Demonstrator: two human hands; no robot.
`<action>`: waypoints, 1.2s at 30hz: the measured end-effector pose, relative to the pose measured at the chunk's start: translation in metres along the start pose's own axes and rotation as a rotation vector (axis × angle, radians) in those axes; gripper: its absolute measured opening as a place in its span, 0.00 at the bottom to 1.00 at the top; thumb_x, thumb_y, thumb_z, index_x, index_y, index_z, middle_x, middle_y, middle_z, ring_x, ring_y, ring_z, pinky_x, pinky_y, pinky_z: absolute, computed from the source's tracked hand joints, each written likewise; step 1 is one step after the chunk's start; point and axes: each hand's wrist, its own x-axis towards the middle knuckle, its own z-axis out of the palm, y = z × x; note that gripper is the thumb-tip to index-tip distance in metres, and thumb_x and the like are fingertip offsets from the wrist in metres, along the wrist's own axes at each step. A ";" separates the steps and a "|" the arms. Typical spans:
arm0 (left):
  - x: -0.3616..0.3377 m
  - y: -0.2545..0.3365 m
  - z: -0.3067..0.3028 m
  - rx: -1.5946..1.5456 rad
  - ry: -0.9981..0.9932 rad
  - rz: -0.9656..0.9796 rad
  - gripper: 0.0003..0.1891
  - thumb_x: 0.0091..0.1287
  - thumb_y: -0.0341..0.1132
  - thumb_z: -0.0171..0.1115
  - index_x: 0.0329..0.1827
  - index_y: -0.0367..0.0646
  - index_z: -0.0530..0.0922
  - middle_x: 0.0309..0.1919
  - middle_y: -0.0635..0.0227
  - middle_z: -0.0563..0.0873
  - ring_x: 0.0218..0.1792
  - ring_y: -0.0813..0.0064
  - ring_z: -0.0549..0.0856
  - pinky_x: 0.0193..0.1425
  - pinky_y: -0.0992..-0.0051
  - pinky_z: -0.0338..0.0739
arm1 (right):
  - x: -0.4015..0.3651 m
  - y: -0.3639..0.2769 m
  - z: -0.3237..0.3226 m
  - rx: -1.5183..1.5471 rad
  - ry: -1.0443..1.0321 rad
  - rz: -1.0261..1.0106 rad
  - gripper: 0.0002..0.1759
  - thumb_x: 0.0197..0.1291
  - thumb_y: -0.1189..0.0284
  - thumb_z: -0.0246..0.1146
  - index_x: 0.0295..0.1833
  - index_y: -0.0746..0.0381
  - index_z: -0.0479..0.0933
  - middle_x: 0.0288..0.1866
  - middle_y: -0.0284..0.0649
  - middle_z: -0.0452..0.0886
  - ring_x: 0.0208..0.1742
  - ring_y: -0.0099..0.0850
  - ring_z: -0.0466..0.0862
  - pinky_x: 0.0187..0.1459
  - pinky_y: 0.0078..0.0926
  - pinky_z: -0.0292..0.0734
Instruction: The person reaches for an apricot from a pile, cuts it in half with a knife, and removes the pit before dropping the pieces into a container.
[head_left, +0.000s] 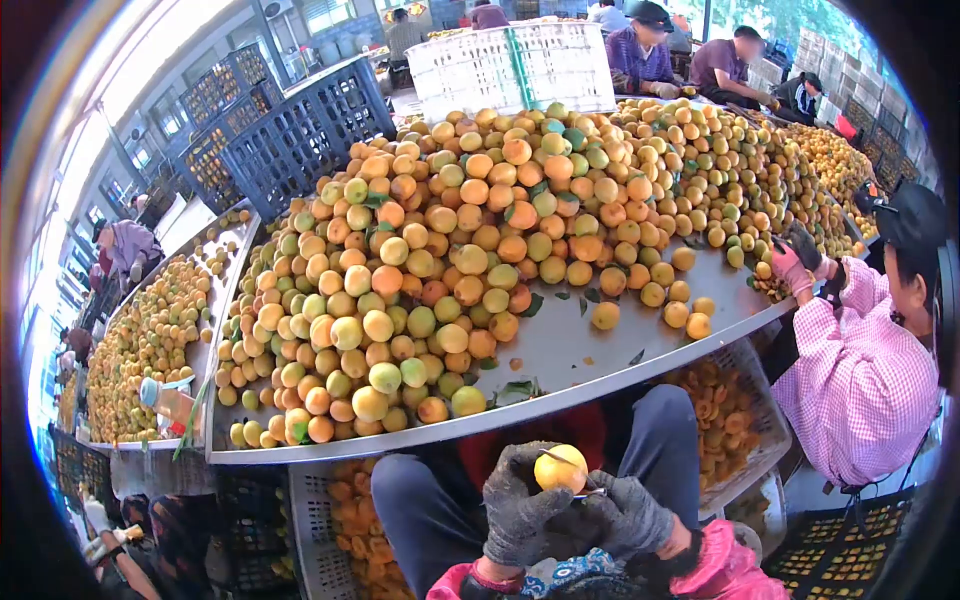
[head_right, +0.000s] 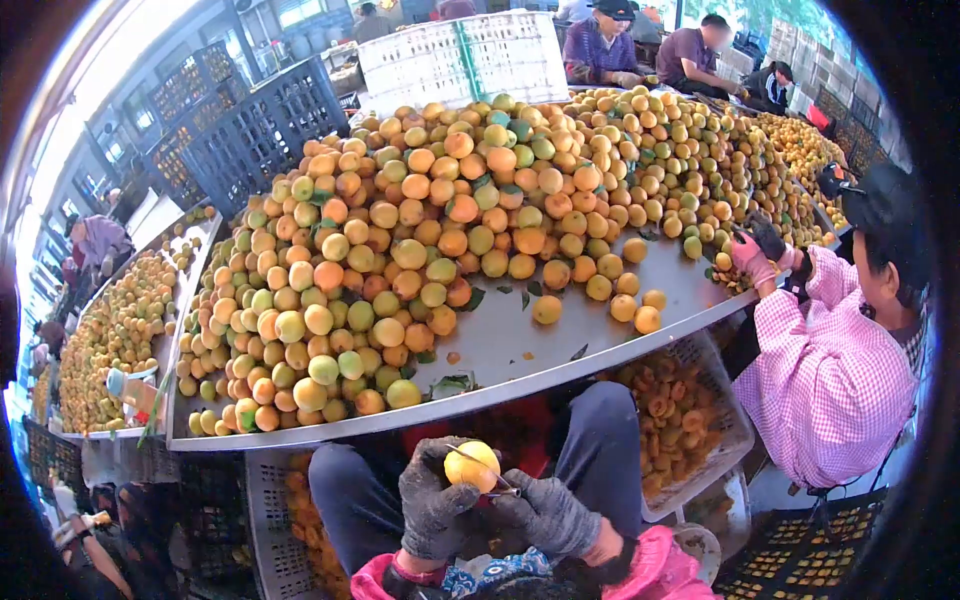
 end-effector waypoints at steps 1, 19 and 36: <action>0.002 0.002 -0.003 0.012 0.006 0.001 0.31 0.47 0.42 0.79 0.51 0.37 0.76 0.42 0.60 0.85 0.45 0.69 0.85 0.53 0.70 0.79 | 0.002 -0.001 -0.009 -0.103 -0.095 -0.046 0.19 0.64 0.65 0.59 0.55 0.65 0.73 0.35 0.51 0.82 0.35 0.49 0.84 0.35 0.38 0.78; 0.019 0.036 -0.028 0.384 -0.255 -0.051 0.26 0.47 0.32 0.78 0.50 0.37 0.78 0.45 0.65 0.83 0.48 0.76 0.82 0.57 0.74 0.76 | 0.008 -0.032 -0.026 -0.288 -0.173 -0.050 0.16 0.61 0.65 0.62 0.50 0.64 0.75 0.27 0.51 0.80 0.30 0.51 0.82 0.29 0.44 0.77; 0.038 0.041 -0.039 0.906 -0.521 0.235 0.31 0.41 0.36 0.79 0.50 0.41 0.77 0.47 0.60 0.82 0.52 0.61 0.82 0.61 0.64 0.75 | 0.027 -0.033 -0.041 -0.521 -0.357 0.019 0.18 0.65 0.59 0.57 0.54 0.58 0.74 0.26 0.47 0.78 0.26 0.45 0.82 0.25 0.41 0.76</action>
